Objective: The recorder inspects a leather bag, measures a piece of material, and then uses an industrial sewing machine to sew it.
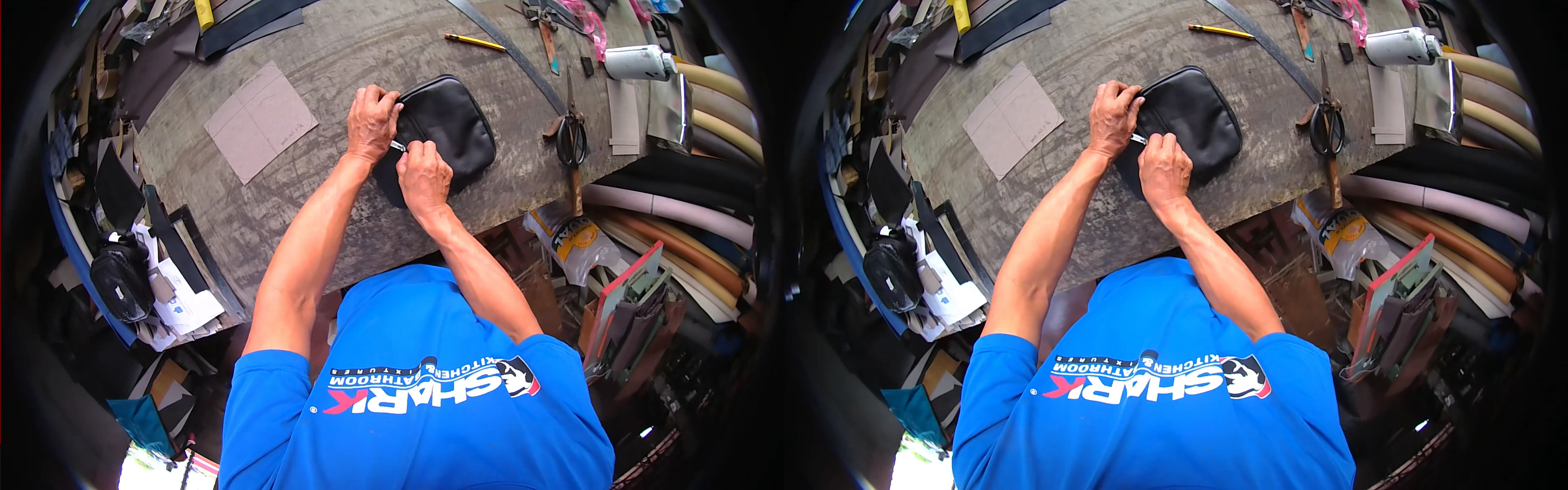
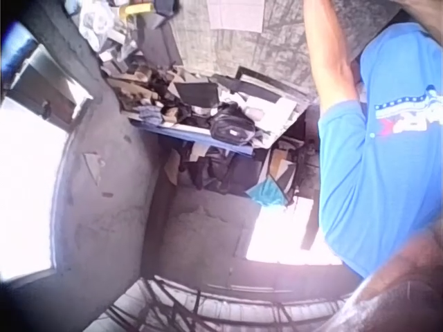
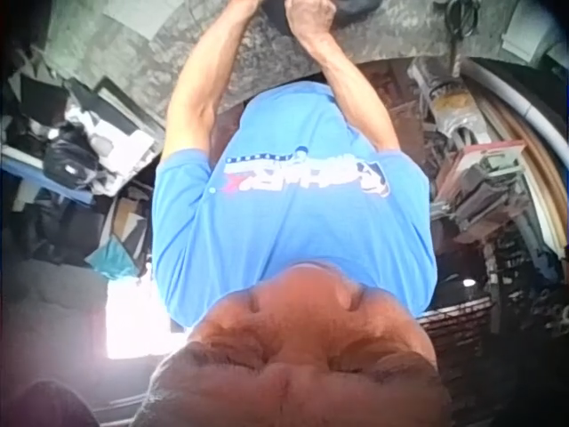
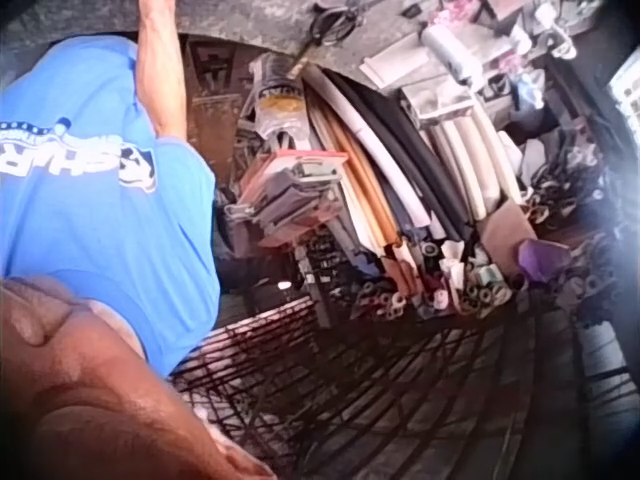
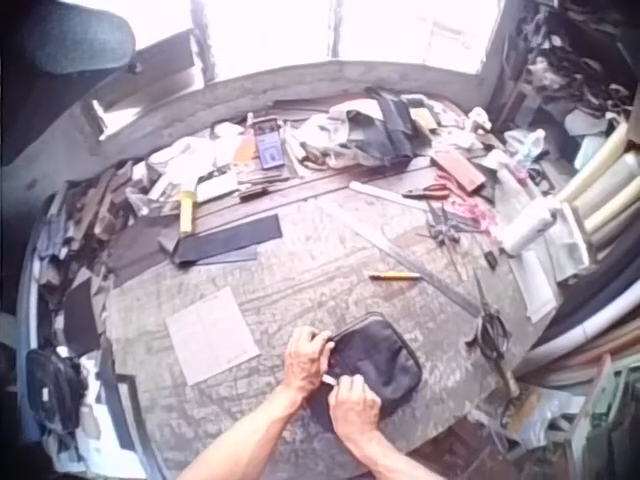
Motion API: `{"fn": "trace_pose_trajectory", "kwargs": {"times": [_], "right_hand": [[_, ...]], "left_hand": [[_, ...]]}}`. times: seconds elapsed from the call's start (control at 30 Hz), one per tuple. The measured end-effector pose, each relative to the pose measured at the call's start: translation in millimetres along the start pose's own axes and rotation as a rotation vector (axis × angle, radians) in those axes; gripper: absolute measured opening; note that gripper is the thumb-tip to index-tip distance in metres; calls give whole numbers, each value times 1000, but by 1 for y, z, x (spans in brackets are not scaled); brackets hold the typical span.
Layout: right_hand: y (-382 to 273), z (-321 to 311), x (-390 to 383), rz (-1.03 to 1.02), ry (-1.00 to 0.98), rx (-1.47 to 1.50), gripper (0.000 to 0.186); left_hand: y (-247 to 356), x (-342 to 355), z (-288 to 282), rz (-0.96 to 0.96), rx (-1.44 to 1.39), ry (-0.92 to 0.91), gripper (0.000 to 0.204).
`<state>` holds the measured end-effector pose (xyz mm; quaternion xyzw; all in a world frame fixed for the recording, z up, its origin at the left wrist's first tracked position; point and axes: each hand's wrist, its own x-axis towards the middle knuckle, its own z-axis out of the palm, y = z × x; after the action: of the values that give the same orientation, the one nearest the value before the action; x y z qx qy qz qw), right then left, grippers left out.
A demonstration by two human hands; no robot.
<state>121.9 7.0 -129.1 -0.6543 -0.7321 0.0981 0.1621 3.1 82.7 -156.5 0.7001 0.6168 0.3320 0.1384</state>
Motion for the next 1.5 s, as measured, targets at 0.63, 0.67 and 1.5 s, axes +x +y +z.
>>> {"fn": "trace_pose_trajectory", "kwargs": {"times": [0.63,0.67,1.5], "right_hand": [[-14,-5,-19,-212,-14,-346,24],[-15,-4,-21,-219,-17,-379,25],[-28,2,-32,-153,-124,-455,44]], "left_hand": [[-4,3,-1,-45,-70,-38,19],[-4,3,0,-41,-72,-40,19],[3,-47,-22,205,-27,-42,35]]}}
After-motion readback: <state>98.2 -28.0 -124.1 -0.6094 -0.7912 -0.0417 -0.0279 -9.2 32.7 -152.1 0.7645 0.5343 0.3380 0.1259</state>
